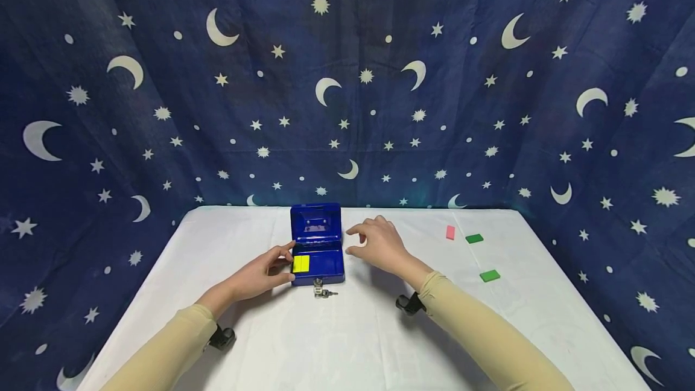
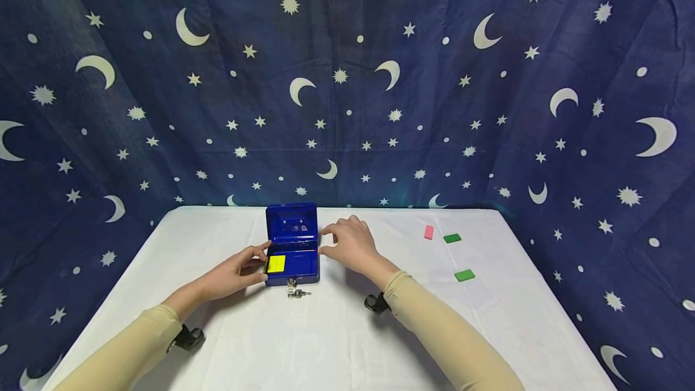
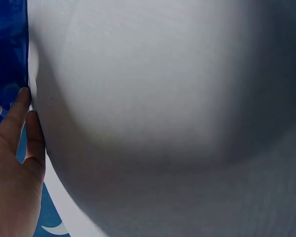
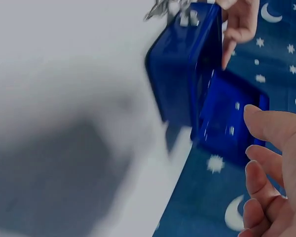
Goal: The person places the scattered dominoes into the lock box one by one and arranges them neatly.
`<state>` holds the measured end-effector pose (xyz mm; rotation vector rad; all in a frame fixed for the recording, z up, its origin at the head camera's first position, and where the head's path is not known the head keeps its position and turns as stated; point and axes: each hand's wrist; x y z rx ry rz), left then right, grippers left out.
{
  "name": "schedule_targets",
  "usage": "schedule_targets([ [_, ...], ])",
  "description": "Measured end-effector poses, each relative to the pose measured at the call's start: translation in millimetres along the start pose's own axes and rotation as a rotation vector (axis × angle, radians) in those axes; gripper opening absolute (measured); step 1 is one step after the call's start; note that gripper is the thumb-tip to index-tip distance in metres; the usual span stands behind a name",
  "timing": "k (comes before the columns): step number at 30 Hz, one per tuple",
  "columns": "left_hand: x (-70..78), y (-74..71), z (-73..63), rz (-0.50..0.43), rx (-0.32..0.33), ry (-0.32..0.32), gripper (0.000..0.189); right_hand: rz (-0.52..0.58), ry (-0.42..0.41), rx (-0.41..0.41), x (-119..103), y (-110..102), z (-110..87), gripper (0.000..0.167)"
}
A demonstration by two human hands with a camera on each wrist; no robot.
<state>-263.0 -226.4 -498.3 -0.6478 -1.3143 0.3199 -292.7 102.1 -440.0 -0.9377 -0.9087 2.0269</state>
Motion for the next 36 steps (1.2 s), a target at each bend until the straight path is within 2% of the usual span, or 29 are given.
schedule_targets([
  [5,-1.6,-2.3,-1.4,-0.008,0.001,0.008,0.037,-0.002,0.03,0.057,29,-20,-12.4,0.039],
  [12,-1.4,-2.8,-1.9,-0.011,0.006,0.003,0.037,-0.004,0.071,0.083,61,-40,-31.4,0.039],
  [23,-1.5,-0.6,-1.2,0.01,0.002,0.002,0.038,-0.041,0.197,0.125,120,-62,-78.4,0.039],
  [36,-2.5,-0.5,-0.6,0.008,0.001,0.009,0.04,-0.087,0.311,0.111,156,-87,-113.5,0.044],
])
Point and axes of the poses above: each hand's wrist, its own z-axis towards the middle knuckle, its own y-axis out of the palm, x = y × z, and after that the axes turned 15 degrees about x, right-handed
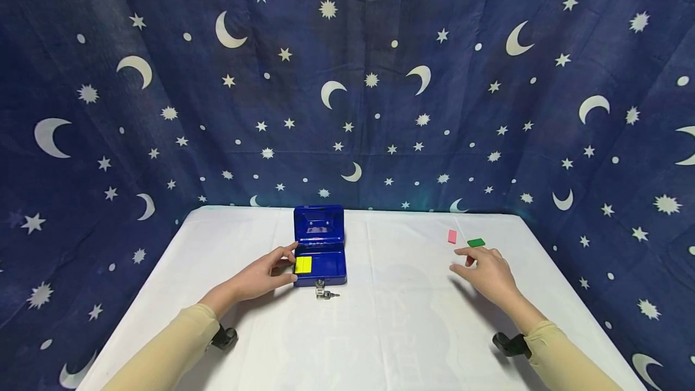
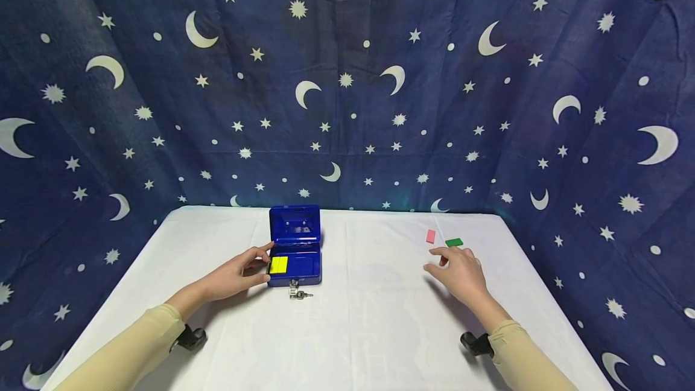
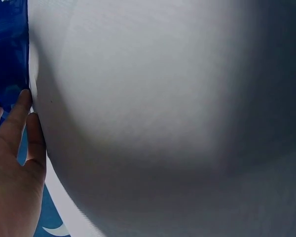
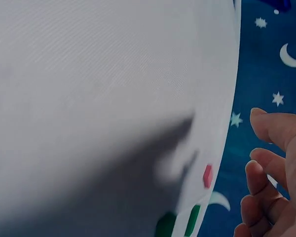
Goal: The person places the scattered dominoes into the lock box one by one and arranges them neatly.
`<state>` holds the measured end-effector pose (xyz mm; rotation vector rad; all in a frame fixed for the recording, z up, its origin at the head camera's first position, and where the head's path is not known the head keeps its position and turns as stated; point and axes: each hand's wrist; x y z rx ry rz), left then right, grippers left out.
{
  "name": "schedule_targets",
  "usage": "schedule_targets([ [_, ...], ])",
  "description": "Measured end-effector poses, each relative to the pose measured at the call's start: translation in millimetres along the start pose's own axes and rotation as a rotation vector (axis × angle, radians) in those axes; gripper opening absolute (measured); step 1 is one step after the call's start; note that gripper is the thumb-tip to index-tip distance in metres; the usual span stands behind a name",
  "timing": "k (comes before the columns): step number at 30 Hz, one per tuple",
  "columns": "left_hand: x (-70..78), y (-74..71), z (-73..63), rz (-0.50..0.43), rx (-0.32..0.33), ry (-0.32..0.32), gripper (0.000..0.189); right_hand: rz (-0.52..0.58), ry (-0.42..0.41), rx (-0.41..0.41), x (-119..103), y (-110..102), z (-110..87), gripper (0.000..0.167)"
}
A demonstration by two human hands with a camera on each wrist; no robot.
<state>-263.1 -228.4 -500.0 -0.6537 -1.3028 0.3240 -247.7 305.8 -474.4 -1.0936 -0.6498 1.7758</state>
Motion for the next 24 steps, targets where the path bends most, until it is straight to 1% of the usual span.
schedule_targets([
  [5,1.1,0.0,0.2,0.008,0.0,-0.002,0.039,-0.045,0.035,-0.006,16,-8,-8.6,0.051],
  [14,2.1,-0.6,-1.2,0.008,0.001,0.008,0.038,-0.12,0.114,-0.003,41,-14,-24.5,0.072],
  [21,2.6,-0.5,-1.3,0.001,0.006,0.001,0.038,-0.169,0.196,-0.038,54,-18,-30.1,0.083],
  [24,2.8,-0.7,-1.3,0.005,0.008,0.004,0.037,-0.184,0.216,-0.049,58,-20,-32.8,0.085],
])
Point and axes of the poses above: each hand's wrist, its own z-axis towards the middle knuckle, its own y-axis out of the palm, x = y × z, and after that the axes turned 15 degrees about x, right-handed
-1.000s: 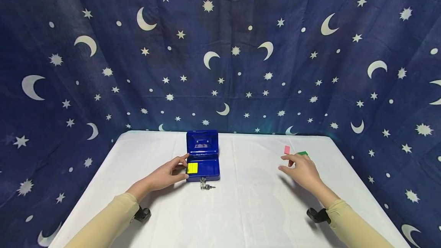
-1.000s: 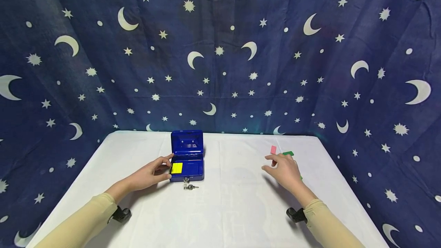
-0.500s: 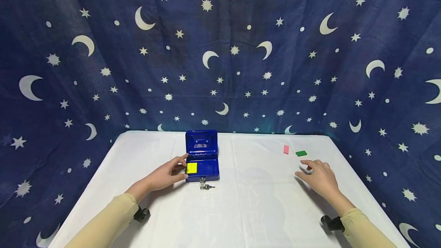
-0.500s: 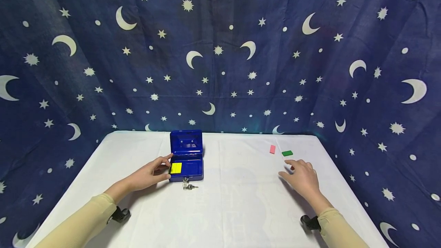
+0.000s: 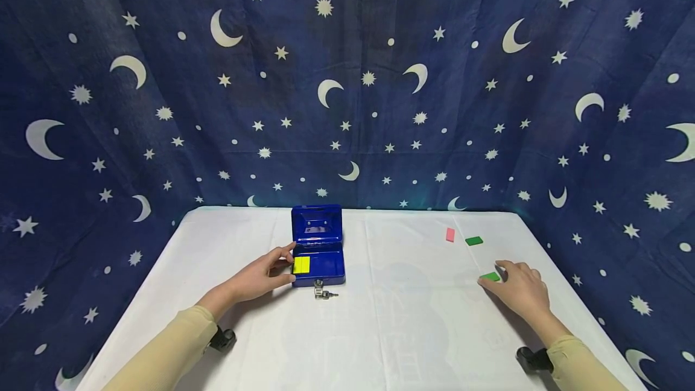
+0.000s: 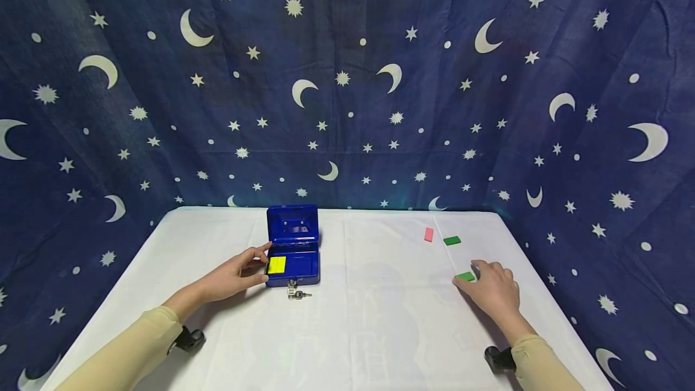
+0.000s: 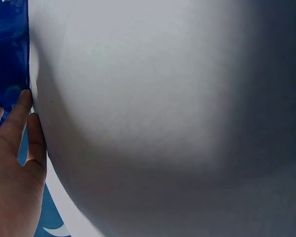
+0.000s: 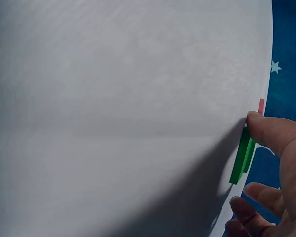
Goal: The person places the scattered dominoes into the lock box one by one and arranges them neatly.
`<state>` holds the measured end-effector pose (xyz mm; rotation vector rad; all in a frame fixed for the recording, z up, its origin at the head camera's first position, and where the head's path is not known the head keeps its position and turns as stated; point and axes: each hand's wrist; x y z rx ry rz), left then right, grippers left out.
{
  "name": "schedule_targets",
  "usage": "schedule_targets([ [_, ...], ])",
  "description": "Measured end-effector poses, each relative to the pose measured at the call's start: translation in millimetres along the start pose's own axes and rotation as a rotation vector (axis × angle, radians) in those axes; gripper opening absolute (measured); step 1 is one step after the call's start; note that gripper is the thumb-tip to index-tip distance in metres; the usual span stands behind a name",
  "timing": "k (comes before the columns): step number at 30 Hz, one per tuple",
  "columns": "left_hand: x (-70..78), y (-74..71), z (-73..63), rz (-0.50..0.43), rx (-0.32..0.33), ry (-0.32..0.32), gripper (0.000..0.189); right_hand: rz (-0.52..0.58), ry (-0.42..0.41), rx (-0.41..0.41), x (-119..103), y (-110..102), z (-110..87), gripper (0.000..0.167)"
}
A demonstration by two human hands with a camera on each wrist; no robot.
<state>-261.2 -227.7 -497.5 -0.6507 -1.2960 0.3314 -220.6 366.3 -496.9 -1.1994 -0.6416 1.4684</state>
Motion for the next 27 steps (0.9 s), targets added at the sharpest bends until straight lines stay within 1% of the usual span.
schedule_targets([
  [7,0.6,0.1,-0.3,-0.006,-0.001,-0.011,0.038,0.029,0.044,-0.02,7,1,-2.9,0.082],
  [14,1.3,0.8,0.1,0.002,0.004,-0.017,0.037,0.089,0.064,-0.013,9,1,-5.5,0.071],
  [21,1.1,1.2,0.6,-0.004,0.007,-0.023,0.037,0.119,0.104,-0.022,8,5,-5.5,0.069],
  [27,1.0,1.7,0.8,0.001,0.006,-0.029,0.038,0.157,0.084,-0.032,6,10,-5.4,0.062],
])
Point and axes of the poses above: each hand's wrist, its own z-axis towards the middle knuckle, its own y-axis out of the palm, x = y × z, and after that the axes turned 15 degrees about x, right-handed
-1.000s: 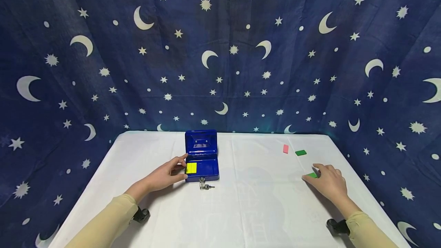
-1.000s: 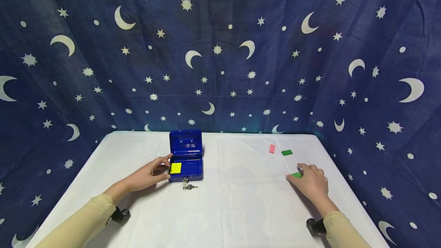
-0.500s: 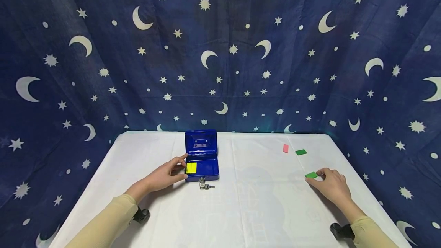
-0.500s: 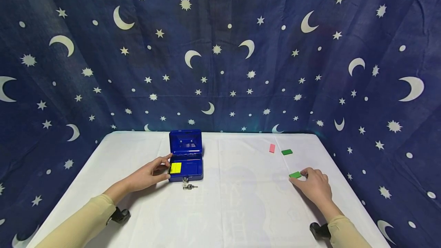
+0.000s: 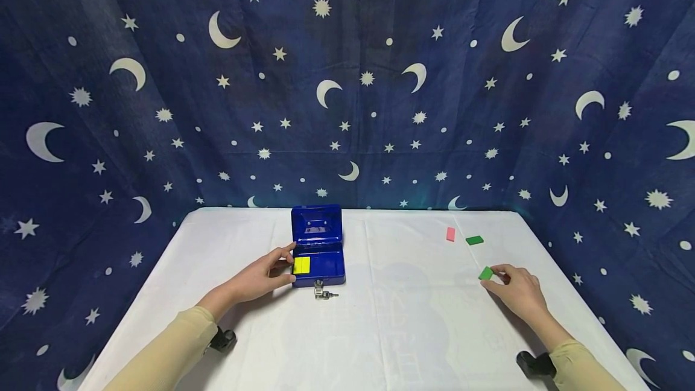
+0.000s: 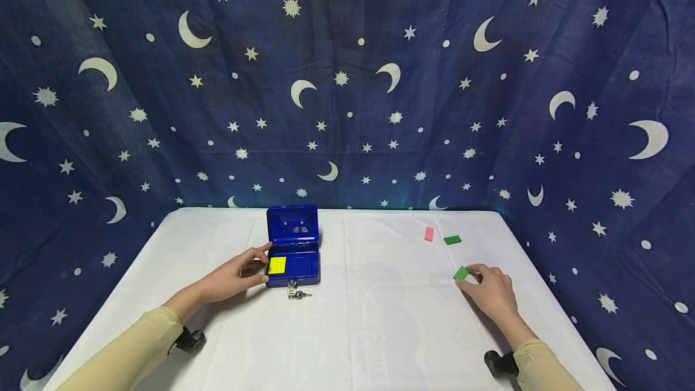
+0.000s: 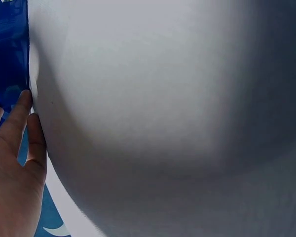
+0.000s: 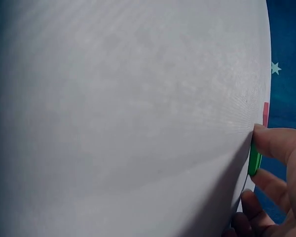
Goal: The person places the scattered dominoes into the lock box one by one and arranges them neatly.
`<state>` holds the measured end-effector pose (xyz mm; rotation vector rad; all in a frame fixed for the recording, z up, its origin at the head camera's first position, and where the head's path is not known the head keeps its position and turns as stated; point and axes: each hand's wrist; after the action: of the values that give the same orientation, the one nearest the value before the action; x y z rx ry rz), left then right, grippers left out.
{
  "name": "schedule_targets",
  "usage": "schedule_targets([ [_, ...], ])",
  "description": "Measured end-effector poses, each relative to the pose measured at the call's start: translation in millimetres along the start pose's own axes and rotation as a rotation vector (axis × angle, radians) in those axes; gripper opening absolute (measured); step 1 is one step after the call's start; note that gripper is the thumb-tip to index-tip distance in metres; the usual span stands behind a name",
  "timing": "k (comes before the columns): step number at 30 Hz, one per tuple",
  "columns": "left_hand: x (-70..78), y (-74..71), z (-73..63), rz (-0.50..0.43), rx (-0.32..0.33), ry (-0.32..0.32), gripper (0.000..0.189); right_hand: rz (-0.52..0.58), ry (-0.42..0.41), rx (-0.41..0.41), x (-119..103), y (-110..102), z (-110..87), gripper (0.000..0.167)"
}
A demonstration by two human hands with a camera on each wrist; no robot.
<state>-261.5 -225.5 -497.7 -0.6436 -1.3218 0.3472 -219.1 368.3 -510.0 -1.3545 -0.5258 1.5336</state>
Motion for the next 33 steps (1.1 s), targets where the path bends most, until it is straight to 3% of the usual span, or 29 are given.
schedule_targets([
  [14,-2.5,1.1,0.4,0.016,0.003,0.027,0.037,0.045,0.01,-0.078,2.0,-4.7,6.4,0.069],
  [33,0.1,0.3,0.7,0.026,0.001,0.017,0.036,0.108,0.025,-0.098,4.5,-6.1,7.0,0.068],
])
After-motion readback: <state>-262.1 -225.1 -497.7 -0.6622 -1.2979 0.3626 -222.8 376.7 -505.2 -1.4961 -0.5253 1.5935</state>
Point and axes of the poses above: each hand's wrist, its own z-axis towards the middle knuckle, its own y-axis out of the palm, x = y × z, and after that the axes turned 15 degrees about x, right-handed
